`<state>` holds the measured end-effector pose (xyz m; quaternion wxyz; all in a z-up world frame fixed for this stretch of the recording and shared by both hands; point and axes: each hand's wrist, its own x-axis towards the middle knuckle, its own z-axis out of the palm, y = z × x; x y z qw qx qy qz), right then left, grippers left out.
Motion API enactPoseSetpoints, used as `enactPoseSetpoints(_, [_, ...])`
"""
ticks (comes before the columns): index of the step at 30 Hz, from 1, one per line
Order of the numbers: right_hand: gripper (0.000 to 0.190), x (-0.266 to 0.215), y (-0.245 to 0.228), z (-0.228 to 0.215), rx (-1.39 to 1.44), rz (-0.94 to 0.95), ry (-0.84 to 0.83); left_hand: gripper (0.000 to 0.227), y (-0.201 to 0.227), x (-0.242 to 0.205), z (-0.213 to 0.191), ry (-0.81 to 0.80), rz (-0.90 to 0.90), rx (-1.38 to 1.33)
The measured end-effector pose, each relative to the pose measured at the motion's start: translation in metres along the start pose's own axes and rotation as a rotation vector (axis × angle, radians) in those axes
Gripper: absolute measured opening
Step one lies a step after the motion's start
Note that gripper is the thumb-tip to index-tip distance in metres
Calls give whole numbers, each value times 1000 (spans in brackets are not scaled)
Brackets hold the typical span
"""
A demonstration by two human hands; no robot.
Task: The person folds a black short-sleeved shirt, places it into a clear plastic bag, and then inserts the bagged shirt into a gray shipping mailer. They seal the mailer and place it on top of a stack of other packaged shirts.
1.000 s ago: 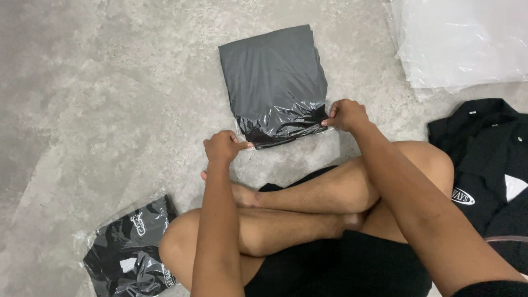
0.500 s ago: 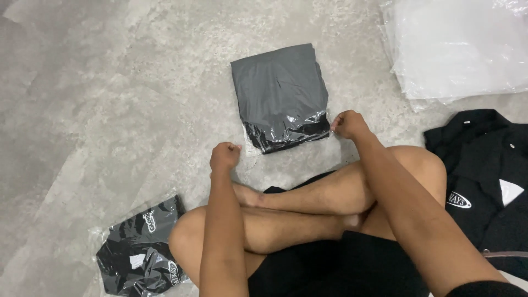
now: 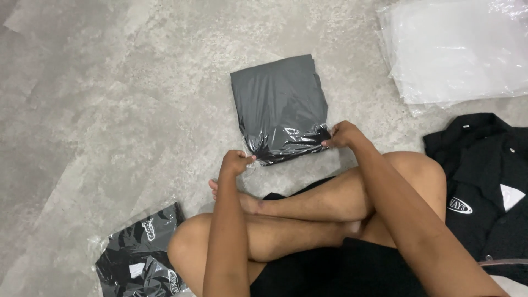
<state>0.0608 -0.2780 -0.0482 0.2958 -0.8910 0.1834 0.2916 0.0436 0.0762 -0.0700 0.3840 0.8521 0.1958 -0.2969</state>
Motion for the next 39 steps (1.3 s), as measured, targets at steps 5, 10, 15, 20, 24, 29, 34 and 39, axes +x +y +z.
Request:
enactPoseSetpoints(5, [89, -84, -66, -54, -51, -147, 132, 50, 59, -51, -34, 44, -11, 281])
enactPoseSetpoints(10, [70, -85, -91, -30, -274, -540, 351, 67, 121, -103, -19, 329, 413, 332])
enactPoseSetpoints(15, [70, -41, -71, 2, -691, -444, 38, 58, 111, -85, 17, 80, 428, 660])
enactPoseSetpoints(20, [71, -43, -69, 4, -645, -426, 2, 60, 103, -76, 16, 54, 398, 710])
enactPoseSetpoints(24, [59, -62, -68, -16, -73, -374, 147, 60, 89, -64, 16, 106, 399, 512])
enactPoseSetpoints(29, [84, -34, -37, -7, 298, 45, 171, 69, 114, -118, -5, 170, 273, 448])
enactPoseSetpoints(34, [59, -27, -32, -2, 556, 46, -55, 69, 102, -104, 10, 68, 270, 547])
enactPoseSetpoints(39, [29, -39, -56, -40, 824, -152, 41, 72, 101, -104, 4, -46, 293, 388])
